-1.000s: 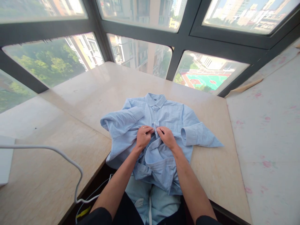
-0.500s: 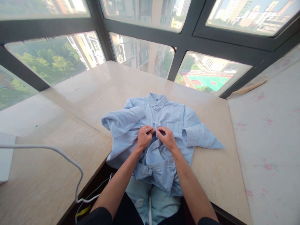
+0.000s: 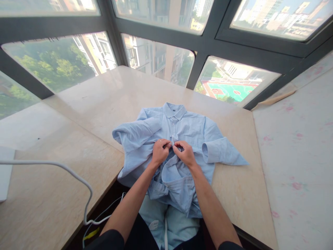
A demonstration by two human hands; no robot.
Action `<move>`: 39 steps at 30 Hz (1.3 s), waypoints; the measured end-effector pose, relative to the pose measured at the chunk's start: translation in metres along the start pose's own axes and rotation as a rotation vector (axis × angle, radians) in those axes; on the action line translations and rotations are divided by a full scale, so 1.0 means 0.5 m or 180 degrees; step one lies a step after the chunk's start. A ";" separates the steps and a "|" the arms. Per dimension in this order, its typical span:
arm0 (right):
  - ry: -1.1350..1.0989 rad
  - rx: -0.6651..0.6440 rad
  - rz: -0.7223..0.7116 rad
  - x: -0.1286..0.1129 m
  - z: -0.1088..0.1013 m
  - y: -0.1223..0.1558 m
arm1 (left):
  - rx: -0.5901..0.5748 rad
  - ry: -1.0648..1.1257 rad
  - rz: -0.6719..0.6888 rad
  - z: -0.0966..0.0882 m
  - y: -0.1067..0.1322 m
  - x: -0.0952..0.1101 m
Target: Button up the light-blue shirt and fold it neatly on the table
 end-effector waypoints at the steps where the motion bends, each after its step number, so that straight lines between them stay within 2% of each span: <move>1: 0.0011 -0.0003 -0.0022 0.000 0.000 0.000 | -0.0009 -0.0026 -0.0007 0.000 0.000 0.000; 16: 0.0010 0.0071 -0.0013 0.010 0.006 0.000 | -0.0107 0.0017 -0.0104 0.003 -0.002 -0.002; 26: -0.0309 -0.0199 -0.0041 0.016 -0.001 -0.002 | -0.0400 -0.0009 -0.0210 0.003 -0.011 -0.014; 34: -0.0302 -0.0253 -0.0302 0.014 -0.002 0.002 | -0.0576 0.0044 -0.0314 -0.002 -0.017 -0.013; 39: -0.0026 -0.0022 -0.0643 -0.004 -0.009 0.005 | -0.0590 0.0016 -0.0352 -0.002 -0.017 -0.013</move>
Point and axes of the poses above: each hand's wrist, its own y-axis away from the middle knuckle, its own z-axis out of the palm, x = y × z, the point moved 5 cm from there along -y, towards the middle knuckle, and after that the axes turned 4 degrees about y, right-handed, at the moved point
